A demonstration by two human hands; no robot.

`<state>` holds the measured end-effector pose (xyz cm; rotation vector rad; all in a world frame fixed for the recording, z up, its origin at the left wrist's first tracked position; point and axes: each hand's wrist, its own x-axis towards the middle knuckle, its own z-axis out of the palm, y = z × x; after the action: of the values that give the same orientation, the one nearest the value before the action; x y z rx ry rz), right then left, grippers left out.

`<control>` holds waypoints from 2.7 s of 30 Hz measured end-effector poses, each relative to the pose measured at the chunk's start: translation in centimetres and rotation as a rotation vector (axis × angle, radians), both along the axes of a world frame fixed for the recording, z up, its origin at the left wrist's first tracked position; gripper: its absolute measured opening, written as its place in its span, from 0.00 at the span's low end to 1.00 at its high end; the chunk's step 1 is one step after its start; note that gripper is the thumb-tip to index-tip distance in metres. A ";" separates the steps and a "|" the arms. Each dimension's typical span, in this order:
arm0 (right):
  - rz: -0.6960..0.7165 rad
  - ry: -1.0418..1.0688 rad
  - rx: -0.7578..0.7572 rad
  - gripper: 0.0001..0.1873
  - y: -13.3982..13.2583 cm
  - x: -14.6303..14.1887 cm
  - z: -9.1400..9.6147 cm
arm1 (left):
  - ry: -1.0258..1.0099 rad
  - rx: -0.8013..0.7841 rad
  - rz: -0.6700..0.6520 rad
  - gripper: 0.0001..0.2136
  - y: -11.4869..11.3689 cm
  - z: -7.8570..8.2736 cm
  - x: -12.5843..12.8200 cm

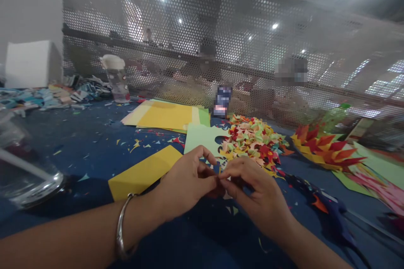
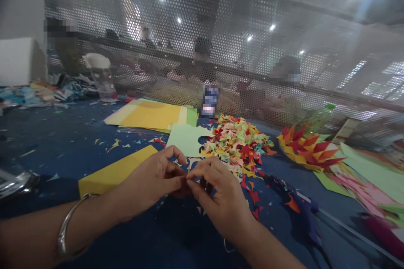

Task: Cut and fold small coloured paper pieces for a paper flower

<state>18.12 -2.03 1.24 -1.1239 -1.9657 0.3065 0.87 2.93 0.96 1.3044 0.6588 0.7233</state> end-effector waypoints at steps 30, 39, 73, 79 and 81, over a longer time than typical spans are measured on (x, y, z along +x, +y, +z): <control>-0.009 0.340 -0.409 0.11 0.3 0.1 -0.5 | 0.189 0.244 0.026 0.17 -0.7 -0.4 -0.5; -0.002 0.367 -0.507 0.08 0.4 0.2 0.1 | 0.138 0.146 -0.021 0.16 -0.7 -0.1 -0.3; 0.071 0.321 -0.340 0.02 0.1 0.5 0.1 | 0.142 -0.011 -0.075 0.09 -0.9 0.6 0.3; 0.078 0.363 -0.409 0.04 0.1 0.7 0.1 | 0.073 -0.118 -0.094 0.07 -1.0 0.9 -0.1; 0.079 0.372 -0.411 0.04 0.2 0.7 0.1 | 0.056 -0.142 -0.102 0.07 -1.0 0.9 -0.1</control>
<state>18.83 -1.81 1.36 -1.1420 -1.6548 0.9270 0.76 1.93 1.90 1.2223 0.6714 0.5485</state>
